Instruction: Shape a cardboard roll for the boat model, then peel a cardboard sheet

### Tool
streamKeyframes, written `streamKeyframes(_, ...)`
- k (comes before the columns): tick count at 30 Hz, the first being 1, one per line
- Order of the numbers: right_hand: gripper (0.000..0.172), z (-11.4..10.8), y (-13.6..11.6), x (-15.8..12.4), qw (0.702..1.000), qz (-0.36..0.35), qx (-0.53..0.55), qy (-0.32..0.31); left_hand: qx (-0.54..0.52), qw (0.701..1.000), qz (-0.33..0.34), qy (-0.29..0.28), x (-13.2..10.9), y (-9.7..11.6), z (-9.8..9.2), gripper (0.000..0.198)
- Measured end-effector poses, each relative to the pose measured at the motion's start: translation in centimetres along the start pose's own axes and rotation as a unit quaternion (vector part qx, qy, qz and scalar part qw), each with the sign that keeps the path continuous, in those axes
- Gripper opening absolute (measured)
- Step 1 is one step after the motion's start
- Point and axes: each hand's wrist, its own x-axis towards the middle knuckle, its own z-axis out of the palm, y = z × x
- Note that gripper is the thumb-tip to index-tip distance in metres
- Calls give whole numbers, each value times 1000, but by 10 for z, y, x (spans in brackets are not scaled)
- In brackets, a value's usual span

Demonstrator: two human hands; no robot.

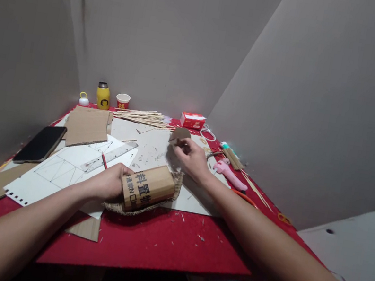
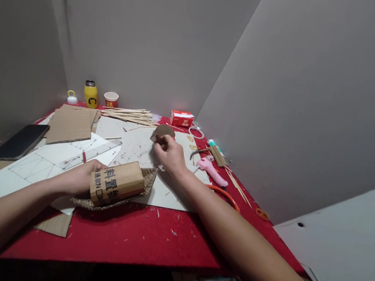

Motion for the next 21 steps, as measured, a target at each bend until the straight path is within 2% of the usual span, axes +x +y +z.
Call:
streamKeyframes(3, 23, -23, 5, -13, 993, 17, 113, 9, 2, 1000, -4, -1, 0, -2, 0, 14)
streamKeyframes(6, 25, -40, 7, -24, 974, 48, 223, 2, 7, 1000, -4, -8, 3, -7, -1, 16)
streamKeyframes(11, 34, -53, 9, -38, 933, 77, 351, -11, 19, 1000, -4, -23, 7, -13, -4, 15)
streamKeyframes(16, 47, -51, 14, -45, 915, 72, 397, -6, 28, 999, -12, -21, 6, -10, -4, 16)
streamKeyframes(21, 49, -46, 14, -42, 922, 79, 380, -15, 34, 999, -11, -17, 6, -11, -5, 15)
